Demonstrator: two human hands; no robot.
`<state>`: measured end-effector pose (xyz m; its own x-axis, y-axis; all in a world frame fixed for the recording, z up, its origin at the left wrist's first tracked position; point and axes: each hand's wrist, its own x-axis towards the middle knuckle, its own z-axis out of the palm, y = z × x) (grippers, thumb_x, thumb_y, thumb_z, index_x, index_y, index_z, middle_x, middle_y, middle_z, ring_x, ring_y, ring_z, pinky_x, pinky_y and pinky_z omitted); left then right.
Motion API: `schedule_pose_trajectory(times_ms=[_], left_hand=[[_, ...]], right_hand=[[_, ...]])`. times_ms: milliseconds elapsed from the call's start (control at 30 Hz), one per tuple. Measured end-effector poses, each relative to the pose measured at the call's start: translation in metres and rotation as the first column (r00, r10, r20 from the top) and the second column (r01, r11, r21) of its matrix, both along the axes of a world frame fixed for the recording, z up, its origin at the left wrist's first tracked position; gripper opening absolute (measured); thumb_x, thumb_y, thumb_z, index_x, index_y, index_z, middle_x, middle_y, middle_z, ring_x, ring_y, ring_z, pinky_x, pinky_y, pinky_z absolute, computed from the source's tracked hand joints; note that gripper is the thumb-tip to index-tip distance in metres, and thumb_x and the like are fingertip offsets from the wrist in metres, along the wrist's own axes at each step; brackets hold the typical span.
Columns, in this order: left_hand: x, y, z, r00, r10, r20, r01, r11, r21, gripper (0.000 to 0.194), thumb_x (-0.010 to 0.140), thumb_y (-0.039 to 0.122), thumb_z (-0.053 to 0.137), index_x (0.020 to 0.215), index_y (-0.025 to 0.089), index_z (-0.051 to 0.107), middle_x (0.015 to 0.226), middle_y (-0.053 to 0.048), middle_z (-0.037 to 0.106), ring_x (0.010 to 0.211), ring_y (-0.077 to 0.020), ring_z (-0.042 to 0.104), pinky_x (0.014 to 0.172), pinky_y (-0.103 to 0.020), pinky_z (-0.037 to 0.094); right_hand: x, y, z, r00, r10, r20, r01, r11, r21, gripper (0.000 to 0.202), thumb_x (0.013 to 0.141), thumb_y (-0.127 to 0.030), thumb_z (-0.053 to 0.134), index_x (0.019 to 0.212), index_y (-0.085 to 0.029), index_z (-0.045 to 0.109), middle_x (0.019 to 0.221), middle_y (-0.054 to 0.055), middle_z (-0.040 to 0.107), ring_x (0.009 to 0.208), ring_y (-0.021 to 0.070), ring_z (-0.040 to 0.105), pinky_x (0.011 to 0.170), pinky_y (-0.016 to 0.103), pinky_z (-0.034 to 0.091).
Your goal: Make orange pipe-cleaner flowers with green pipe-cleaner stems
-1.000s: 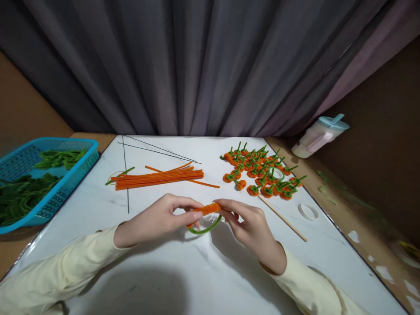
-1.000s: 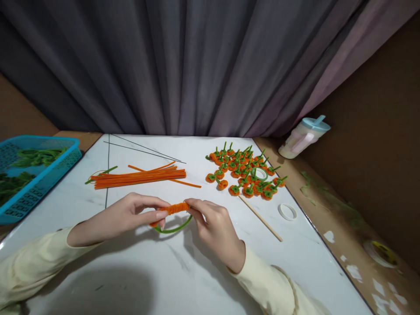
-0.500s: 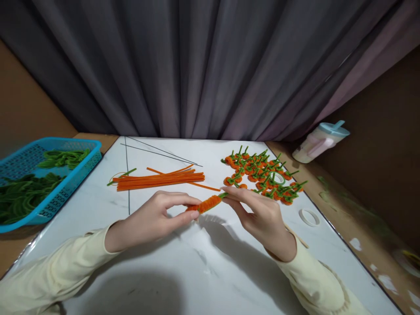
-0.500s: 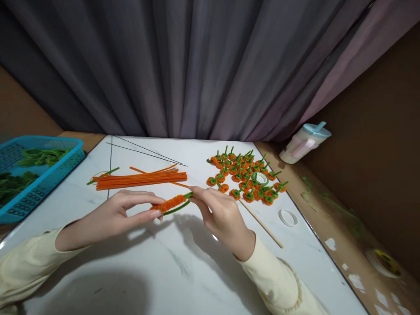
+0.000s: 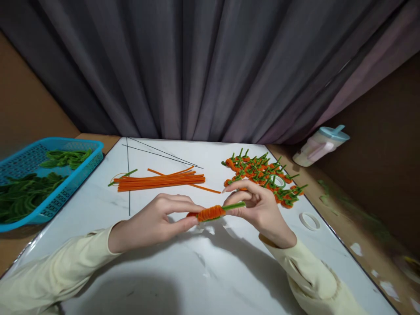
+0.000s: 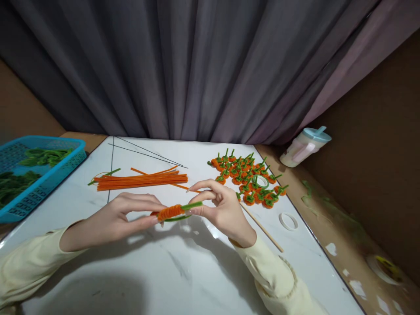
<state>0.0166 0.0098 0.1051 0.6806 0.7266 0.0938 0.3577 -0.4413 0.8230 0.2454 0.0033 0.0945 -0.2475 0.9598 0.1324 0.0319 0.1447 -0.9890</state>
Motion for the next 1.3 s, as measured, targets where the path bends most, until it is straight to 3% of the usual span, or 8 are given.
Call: schedule_pose_trajectory(times_ms=[200,333,500,600,667,1000,1167,1300], left_hand=[[0.0,0.001,0.003,0.997,-0.061,0.04,0.061,0.998,0.013,0.025,0.085,0.031,0.052,0.102,0.019,0.066,0.094,-0.007,0.066,0.083,-0.0175,0.059,0.076,-0.028,0.047],[0.003,0.005,0.006,0.997,-0.043,0.061,0.056,0.967,-0.247,0.027,0.088,0.038,0.046,0.086,0.019,0.065,0.083,-0.002,0.063,0.079,-0.0152,0.057,0.078,-0.026,0.044],[0.012,0.004,-0.002,0.979,-0.096,0.18,0.188,0.763,-0.618,0.037,0.092,0.041,0.038,0.078,0.015,0.06,0.071,-0.001,0.059,0.071,-0.0123,0.054,0.074,-0.025,0.041],[0.017,-0.001,-0.01,0.957,-0.098,0.273,0.273,0.624,-0.733,0.034,0.092,0.042,0.039,0.08,0.015,0.055,0.061,0.002,0.051,0.06,-0.0104,0.049,0.064,-0.024,0.038],[0.019,-0.003,-0.014,0.944,-0.064,0.322,0.298,0.583,-0.756,0.034,0.092,0.042,0.039,0.076,0.015,0.05,0.06,0.004,0.043,0.057,-0.009,0.044,0.06,-0.023,0.034],[0.019,0.001,-0.014,0.953,-0.058,0.297,0.263,0.644,-0.718,0.031,0.093,0.039,0.037,0.073,0.016,0.043,0.062,0.005,0.032,0.058,-0.009,0.029,0.059,-0.024,0.028],[0.019,0.001,-0.013,0.958,-0.061,0.281,0.26,0.601,-0.755,0.031,0.092,0.038,0.04,0.073,0.015,0.045,0.058,0.007,0.029,0.054,-0.0084,0.024,0.056,-0.023,0.024],[0.019,0.001,-0.015,0.953,-0.038,0.301,0.276,0.519,-0.809,0.031,0.091,0.039,0.043,0.072,0.015,0.046,0.057,0.007,0.028,0.052,-0.0078,0.021,0.055,-0.023,0.023]], right_hand=[[0.004,-0.002,0.006,0.983,-0.087,0.16,0.068,0.99,0.121,0.024,0.065,-0.034,0.076,0.079,-0.018,0.064,0.069,0.003,0.068,0.068,0.0192,0.067,0.068,0.032,0.053],[0.007,0.0,0.003,0.975,-0.116,0.187,0.088,0.984,0.154,0.027,0.064,-0.037,0.076,0.08,-0.018,0.064,0.072,0.004,0.068,0.069,0.0196,0.066,0.067,0.032,0.052],[0.004,-0.007,0.004,0.974,-0.021,0.227,-0.011,0.99,0.14,0.032,0.073,-0.029,0.071,0.099,-0.019,0.056,0.069,0.002,0.069,0.066,0.0182,0.066,0.069,0.032,0.052],[0.001,-0.008,0.007,0.965,0.019,0.26,-0.053,0.991,0.125,0.033,0.075,-0.028,0.069,0.102,-0.019,0.053,0.067,0.001,0.069,0.063,0.0178,0.065,0.067,0.033,0.052],[-0.001,-0.007,0.007,0.965,0.049,0.257,-0.08,0.991,0.109,0.034,0.076,-0.028,0.068,0.104,-0.02,0.051,0.066,0.0,0.068,0.063,0.0172,0.065,0.067,0.032,0.051],[0.0,0.001,0.015,0.881,0.227,0.416,-0.283,0.956,0.078,0.022,0.078,-0.023,0.064,0.097,-0.019,0.054,0.078,0.001,0.068,0.074,0.0159,0.066,0.071,0.027,0.05],[0.004,-0.009,0.011,0.887,0.166,0.431,-0.237,0.964,0.118,0.016,0.082,-0.02,0.058,0.096,-0.019,0.053,0.079,0.002,0.068,0.076,0.0148,0.066,0.073,0.026,0.05],[-0.003,-0.015,0.002,0.934,0.183,0.308,-0.202,0.979,0.03,0.021,0.081,-0.021,0.058,0.1,-0.02,0.049,0.077,0.001,0.068,0.075,0.0143,0.066,0.073,0.028,0.051]])
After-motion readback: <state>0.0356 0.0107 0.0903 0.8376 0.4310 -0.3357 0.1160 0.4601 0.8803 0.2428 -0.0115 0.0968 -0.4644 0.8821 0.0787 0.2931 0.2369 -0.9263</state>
